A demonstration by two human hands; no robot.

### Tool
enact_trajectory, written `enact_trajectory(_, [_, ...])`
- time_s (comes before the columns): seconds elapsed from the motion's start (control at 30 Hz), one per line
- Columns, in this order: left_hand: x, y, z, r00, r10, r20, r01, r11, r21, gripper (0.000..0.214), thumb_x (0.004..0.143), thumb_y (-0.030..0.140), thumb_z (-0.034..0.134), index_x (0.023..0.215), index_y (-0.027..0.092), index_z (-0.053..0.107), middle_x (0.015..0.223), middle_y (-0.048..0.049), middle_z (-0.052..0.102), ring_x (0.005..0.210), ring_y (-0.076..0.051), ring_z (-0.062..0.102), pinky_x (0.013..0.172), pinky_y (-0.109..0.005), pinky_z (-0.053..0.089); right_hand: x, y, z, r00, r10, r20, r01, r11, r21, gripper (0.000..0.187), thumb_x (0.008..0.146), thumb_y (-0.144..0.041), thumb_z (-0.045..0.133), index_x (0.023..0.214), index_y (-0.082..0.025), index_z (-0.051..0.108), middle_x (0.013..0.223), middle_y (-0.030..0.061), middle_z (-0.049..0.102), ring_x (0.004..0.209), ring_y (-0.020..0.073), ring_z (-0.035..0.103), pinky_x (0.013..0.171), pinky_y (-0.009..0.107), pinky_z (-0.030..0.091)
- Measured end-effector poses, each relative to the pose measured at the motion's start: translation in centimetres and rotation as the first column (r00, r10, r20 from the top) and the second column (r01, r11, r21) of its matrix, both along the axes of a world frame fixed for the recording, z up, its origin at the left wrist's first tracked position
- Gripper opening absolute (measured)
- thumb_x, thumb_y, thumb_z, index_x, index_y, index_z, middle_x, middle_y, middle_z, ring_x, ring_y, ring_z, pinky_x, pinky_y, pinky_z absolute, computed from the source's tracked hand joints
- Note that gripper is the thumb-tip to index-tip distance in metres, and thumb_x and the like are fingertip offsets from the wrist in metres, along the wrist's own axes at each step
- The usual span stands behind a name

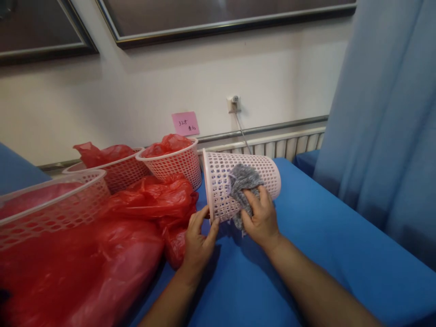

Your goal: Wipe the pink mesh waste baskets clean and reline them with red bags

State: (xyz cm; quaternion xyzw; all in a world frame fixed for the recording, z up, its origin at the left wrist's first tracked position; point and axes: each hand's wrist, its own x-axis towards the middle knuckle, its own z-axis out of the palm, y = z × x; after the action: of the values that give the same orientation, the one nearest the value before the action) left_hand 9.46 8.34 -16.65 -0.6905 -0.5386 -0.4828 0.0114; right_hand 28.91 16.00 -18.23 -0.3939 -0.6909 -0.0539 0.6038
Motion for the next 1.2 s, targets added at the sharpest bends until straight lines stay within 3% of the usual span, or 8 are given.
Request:
enact_trajectory(0.1, [-0.6,0.2,0.4,0.997,0.055,0.048,-0.058,0.995,0.076,0.039,0.096,0.029,0.06,0.135,0.022,0.059,0.106,-0.0062,0.071,0.093,-0.02,0.063,0.086,-0.033,0.051,-1.7,-2.3,0.3,0.986,0.124,0.112,-0.123,0.992,-0.02,0.047,0.082,-0.015,0.058,0.13,-0.02,0.059,0.132,0.0149,0.047,0.119,0.0322,0.054,0.098,0.05,0.053])
enact_trajectory(0.3, [-2.2,0.4,1.5,0.993,0.116,0.022,-0.117,0.99,0.083,0.033,0.096,0.027,0.057,0.128,0.024,0.067,0.101,-0.0042,0.072,0.086,-0.017,0.065,0.082,-0.029,0.052,-3.3,-4.4,0.3,0.919,0.291,0.266,-0.293,0.956,-0.034,0.046,0.079,-0.014,0.059,0.124,-0.019,0.062,0.121,0.0141,0.05,0.103,0.0298,0.055,0.086,0.047,0.056])
enact_trajectory(0.57, [-3.9,1.0,2.0,0.96,0.272,-0.065,-0.278,0.956,-0.092,0.022,0.093,0.029,0.058,0.108,0.022,0.072,0.087,-0.0008,0.071,0.075,-0.016,0.064,0.071,-0.025,0.047,-0.2,-0.4,0.0,1.0,0.027,-0.003,-0.027,0.999,0.04,0.045,0.084,-0.016,0.059,0.129,-0.021,0.06,0.133,0.0144,0.049,0.122,0.0326,0.055,0.101,0.052,0.052])
enact_trajectory(0.67, [-3.8,0.8,2.4,0.942,0.313,-0.117,-0.327,0.936,-0.131,0.023,0.095,0.033,0.056,0.106,0.022,0.072,0.082,0.0002,0.071,0.073,-0.016,0.064,0.068,-0.025,0.045,0.3,0.0,0.0,1.0,0.012,-0.005,-0.012,0.999,0.046,0.045,0.084,-0.017,0.059,0.129,-0.021,0.06,0.134,0.0141,0.048,0.123,0.033,0.054,0.101,0.053,0.052])
enact_trajectory(0.8, [-2.7,0.1,2.8,0.94,0.29,-0.177,-0.318,0.935,-0.158,0.028,0.098,0.035,0.049,0.108,0.023,0.072,0.081,0.0,0.072,0.071,-0.015,0.066,0.065,-0.023,0.043,-1.6,-2.2,0.0,0.991,0.091,0.101,-0.094,0.995,0.025,0.048,0.082,-0.017,0.058,0.13,-0.02,0.058,0.137,0.0158,0.046,0.122,0.0339,0.053,0.099,0.053,0.053])
enact_trajectory(0.97, [-1.6,-0.4,2.2,0.965,0.121,-0.233,-0.18,0.951,-0.253,0.03,0.096,0.029,0.05,0.118,0.024,0.069,0.099,-0.0036,0.077,0.083,-0.018,0.07,0.072,-0.024,0.048,-4.3,-4.8,-0.2,0.942,0.177,0.286,-0.197,0.98,0.041,0.046,0.083,-0.019,0.059,0.128,-0.022,0.059,0.13,0.0158,0.046,0.112,0.0326,0.055,0.092,0.051,0.055])
enact_trajectory(1.1, [-1.6,-0.2,2.2,0.96,0.143,-0.24,-0.212,0.933,-0.291,0.032,0.1,0.034,0.045,0.119,0.025,0.069,0.098,-0.0033,0.077,0.084,-0.018,0.071,0.071,-0.025,0.048,-1.4,-1.0,-0.6,0.977,-0.05,0.209,0.055,0.998,-0.02,0.041,0.083,-0.016,0.057,0.123,-0.022,0.061,0.134,0.0164,0.046,0.117,0.0344,0.052,0.097,0.055,0.052])
enact_trajectory(1.2, [-1.7,0.0,2.3,0.96,0.133,-0.245,-0.205,0.932,-0.298,0.031,0.1,0.036,0.046,0.118,0.025,0.069,0.101,-0.0029,0.077,0.088,-0.018,0.071,0.074,-0.025,0.049,3.1,3.7,-1.0,0.942,-0.325,-0.082,0.302,0.929,-0.213,0.046,0.082,-0.023,0.057,0.128,-0.016,0.059,0.133,0.0187,0.047,0.124,0.0375,0.049,0.104,0.062,0.045])
